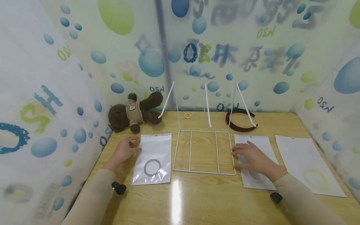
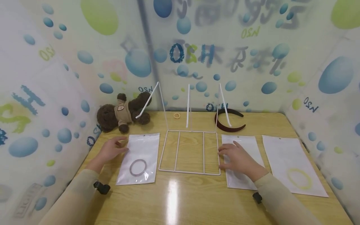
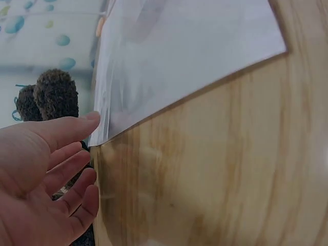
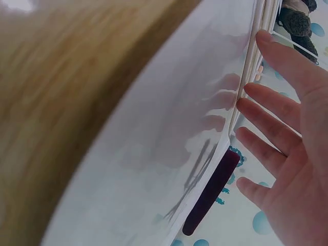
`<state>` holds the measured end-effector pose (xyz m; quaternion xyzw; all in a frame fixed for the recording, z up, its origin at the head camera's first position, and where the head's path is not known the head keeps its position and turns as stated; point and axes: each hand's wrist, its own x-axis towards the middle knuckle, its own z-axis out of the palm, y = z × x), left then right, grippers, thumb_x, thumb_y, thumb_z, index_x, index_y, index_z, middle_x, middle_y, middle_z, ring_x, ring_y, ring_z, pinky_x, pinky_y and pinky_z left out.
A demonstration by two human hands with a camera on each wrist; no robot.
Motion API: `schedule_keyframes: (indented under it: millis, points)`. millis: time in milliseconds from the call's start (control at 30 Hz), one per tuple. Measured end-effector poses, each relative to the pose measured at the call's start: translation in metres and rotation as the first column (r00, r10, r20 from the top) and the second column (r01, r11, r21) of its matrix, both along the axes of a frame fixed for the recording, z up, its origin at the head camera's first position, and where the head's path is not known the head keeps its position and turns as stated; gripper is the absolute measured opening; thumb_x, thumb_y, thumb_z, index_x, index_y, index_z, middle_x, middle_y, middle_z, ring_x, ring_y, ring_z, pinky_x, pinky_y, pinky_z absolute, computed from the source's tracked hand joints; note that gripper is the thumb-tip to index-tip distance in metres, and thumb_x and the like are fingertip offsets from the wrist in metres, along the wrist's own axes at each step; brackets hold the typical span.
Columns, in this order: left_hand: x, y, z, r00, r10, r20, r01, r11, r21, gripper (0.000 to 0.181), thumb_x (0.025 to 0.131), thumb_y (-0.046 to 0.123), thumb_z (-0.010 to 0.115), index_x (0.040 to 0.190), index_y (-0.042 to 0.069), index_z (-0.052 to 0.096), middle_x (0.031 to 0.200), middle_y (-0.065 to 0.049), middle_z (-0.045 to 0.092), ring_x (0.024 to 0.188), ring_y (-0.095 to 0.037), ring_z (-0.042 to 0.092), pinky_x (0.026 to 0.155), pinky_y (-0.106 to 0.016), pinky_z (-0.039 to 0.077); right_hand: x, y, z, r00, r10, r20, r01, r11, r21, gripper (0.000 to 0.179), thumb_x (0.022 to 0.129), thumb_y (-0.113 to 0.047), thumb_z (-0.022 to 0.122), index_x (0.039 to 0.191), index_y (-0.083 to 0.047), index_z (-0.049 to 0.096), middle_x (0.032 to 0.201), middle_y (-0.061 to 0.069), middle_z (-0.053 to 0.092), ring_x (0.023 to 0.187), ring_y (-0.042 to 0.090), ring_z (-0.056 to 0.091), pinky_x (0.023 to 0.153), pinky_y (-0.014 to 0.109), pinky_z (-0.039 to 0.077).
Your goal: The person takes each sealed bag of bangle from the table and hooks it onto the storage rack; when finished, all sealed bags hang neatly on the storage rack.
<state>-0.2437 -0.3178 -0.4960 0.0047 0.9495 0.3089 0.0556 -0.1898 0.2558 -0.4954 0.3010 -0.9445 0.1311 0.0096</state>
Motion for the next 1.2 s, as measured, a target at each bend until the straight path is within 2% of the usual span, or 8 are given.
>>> schedule_keyframes:
  millis: [167,333,633,900,1100,1200]
  points:
    - [-0.0027,0.0025,-0.0022,1.0,-0.016,0.013,0.016,1.0,-0.013,0.068,0.085,0.019,0.085,0.146,0.006,0.056,0.127,-0.023,0.064,0.11,-0.034,0.058,0.093,-0.049,0.051,-0.0003,-0.0003,0.0002,1.0,-0.02,0.021,0.02,1.0,0.024,0.05,0.077,-0.039,0.09,0.116,-0.011,0.078,0.131,0.008,0.069,0.131,0.036,0.058,0.116,0.072,0.027]
    - [-0.0025,0.0039,-0.0031,1.0,-0.015,0.023,0.015,1.0,-0.02,0.071,0.085,0.019,0.086,0.148,0.007,0.055,0.127,-0.022,0.064,0.109,-0.033,0.058,0.091,-0.046,0.05,-0.0006,-0.0007,0.0007,0.999,-0.032,0.038,0.031,0.999,0.039,0.049,0.077,-0.041,0.089,0.116,-0.013,0.078,0.132,0.007,0.069,0.133,0.037,0.056,0.117,0.072,0.026]
    - [-0.0036,0.0044,-0.0045,0.998,0.013,0.053,-0.013,1.0,0.002,0.068,0.085,0.02,0.086,0.147,0.015,0.057,0.117,-0.016,0.063,0.1,-0.028,0.053,0.076,-0.034,0.045,0.0005,-0.0007,0.0023,0.998,-0.038,0.042,0.036,0.999,0.036,0.05,0.078,-0.04,0.089,0.117,-0.012,0.077,0.133,0.008,0.069,0.135,0.038,0.055,0.117,0.073,0.025]
    - [-0.0032,0.0061,-0.0053,1.0,-0.028,-0.013,0.029,0.998,0.053,0.072,0.082,0.012,0.086,0.147,0.007,0.054,0.128,-0.019,0.067,0.102,-0.031,0.058,0.079,-0.034,0.048,0.0013,-0.0007,0.0018,0.998,-0.042,0.043,0.041,0.999,0.03,0.051,0.078,-0.04,0.089,0.119,-0.011,0.077,0.134,0.009,0.069,0.136,0.038,0.055,0.116,0.073,0.024]
    - [-0.0012,0.0067,-0.0058,1.0,-0.022,-0.019,0.023,0.997,0.075,0.077,0.081,0.008,0.087,0.148,0.003,0.05,0.117,-0.019,0.071,0.094,-0.026,0.06,0.073,-0.029,0.048,0.0022,-0.0014,0.0021,0.998,-0.036,0.041,0.035,0.999,0.03,0.052,0.078,-0.04,0.089,0.118,-0.01,0.077,0.134,0.009,0.069,0.135,0.039,0.055,0.116,0.073,0.024]
    - [0.0,0.0064,-0.0062,0.999,-0.015,-0.028,0.017,0.996,0.087,0.073,0.083,0.007,0.084,0.148,0.003,0.05,0.111,-0.018,0.071,0.091,-0.024,0.06,0.071,-0.029,0.048,0.0024,-0.0015,0.0017,0.999,-0.034,0.036,0.033,0.999,0.025,0.051,0.077,-0.04,0.089,0.118,-0.01,0.077,0.134,0.009,0.069,0.135,0.039,0.055,0.117,0.073,0.024]
